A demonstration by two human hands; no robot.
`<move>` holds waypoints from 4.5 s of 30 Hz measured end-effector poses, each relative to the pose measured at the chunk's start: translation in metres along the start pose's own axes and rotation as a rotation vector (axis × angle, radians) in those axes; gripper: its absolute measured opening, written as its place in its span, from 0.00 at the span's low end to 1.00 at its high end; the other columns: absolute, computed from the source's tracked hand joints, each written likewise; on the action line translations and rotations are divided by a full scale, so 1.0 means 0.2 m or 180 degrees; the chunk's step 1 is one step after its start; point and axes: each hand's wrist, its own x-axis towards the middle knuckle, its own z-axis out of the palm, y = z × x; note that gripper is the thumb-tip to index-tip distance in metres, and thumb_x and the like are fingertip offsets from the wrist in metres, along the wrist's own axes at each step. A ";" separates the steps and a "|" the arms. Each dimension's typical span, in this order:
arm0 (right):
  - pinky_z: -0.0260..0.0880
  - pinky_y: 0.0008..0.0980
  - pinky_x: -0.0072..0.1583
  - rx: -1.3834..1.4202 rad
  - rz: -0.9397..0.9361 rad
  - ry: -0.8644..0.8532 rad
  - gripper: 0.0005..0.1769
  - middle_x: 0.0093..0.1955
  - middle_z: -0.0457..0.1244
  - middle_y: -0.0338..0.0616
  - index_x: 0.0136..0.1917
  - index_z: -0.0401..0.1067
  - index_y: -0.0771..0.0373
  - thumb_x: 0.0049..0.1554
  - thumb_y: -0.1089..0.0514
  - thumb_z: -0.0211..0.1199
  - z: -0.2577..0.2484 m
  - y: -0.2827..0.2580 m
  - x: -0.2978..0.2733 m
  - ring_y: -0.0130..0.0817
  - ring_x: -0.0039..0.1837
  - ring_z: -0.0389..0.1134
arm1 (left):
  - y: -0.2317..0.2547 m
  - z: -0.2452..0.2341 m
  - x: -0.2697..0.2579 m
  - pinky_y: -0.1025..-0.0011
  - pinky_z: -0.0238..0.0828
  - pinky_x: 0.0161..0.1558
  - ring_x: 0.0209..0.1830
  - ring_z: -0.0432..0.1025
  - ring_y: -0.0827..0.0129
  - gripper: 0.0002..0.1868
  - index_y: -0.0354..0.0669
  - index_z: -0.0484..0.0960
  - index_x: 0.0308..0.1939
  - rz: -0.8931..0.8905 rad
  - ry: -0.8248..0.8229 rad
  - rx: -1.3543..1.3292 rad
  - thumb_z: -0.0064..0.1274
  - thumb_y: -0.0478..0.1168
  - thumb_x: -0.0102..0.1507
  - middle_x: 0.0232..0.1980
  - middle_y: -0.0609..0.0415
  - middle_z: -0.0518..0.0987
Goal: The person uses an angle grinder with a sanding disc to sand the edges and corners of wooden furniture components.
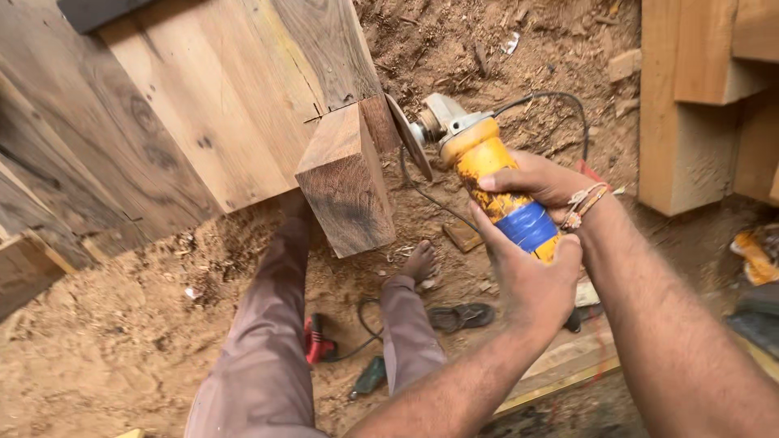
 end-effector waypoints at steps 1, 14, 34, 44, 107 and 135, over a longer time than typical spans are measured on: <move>0.75 0.35 0.50 0.0052 -0.0055 0.0004 0.35 0.51 0.66 0.44 0.66 0.65 0.65 0.49 0.51 0.73 0.01 -0.01 -0.01 0.34 0.49 0.69 | 0.01 -0.01 -0.01 0.56 0.57 0.73 0.77 0.56 0.44 0.64 0.32 0.29 0.82 -0.0079 -0.0013 0.0045 0.61 0.40 0.56 0.79 0.28 0.51; 0.76 0.35 0.51 0.1179 -0.0395 0.0190 0.30 0.49 0.66 0.42 0.64 0.64 0.65 0.52 0.56 0.70 0.31 0.39 -0.11 0.32 0.49 0.70 | 0.00 -0.39 -0.21 0.56 0.60 0.70 0.72 0.62 0.44 0.61 0.31 0.35 0.80 0.0119 -0.0332 0.0895 0.63 0.37 0.54 0.74 0.30 0.60; 0.81 0.45 0.55 0.3926 -0.0585 0.0135 0.35 0.49 0.70 0.49 0.59 0.67 0.67 0.43 0.47 0.72 0.96 0.78 -0.01 0.44 0.52 0.75 | 0.02 -1.15 -0.22 0.54 0.70 0.62 0.67 0.65 0.41 0.71 0.49 0.34 0.83 -0.0530 -0.1404 0.2611 0.68 0.39 0.46 0.71 0.35 0.64; 0.79 0.36 0.49 0.1769 -0.0529 -0.0049 0.29 0.50 0.69 0.46 0.64 0.67 0.63 0.53 0.51 0.70 0.11 0.48 0.00 0.35 0.48 0.73 | -0.02 -0.33 -0.04 0.53 0.51 0.75 0.79 0.51 0.40 0.69 0.36 0.36 0.78 0.0874 -0.0561 0.1518 0.72 0.37 0.46 0.79 0.29 0.51; 0.77 0.36 0.47 0.2951 -0.0444 -0.0145 0.25 0.42 0.68 0.43 0.56 0.70 0.64 0.49 0.53 0.74 0.52 0.64 0.02 0.33 0.42 0.72 | -0.06 -0.62 -0.20 0.68 0.80 0.51 0.50 0.80 0.61 0.67 0.43 0.36 0.82 -0.1089 -0.0496 0.1464 0.64 0.29 0.46 0.60 0.41 0.76; 0.77 0.35 0.44 0.3045 -0.0010 -0.0012 0.23 0.40 0.69 0.45 0.54 0.71 0.64 0.51 0.50 0.72 0.61 0.64 0.01 0.34 0.40 0.72 | 0.10 -0.65 -0.18 0.73 0.80 0.50 0.49 0.81 0.66 0.67 0.49 0.33 0.82 -0.1369 -0.0666 0.1731 0.64 0.32 0.49 0.61 0.43 0.78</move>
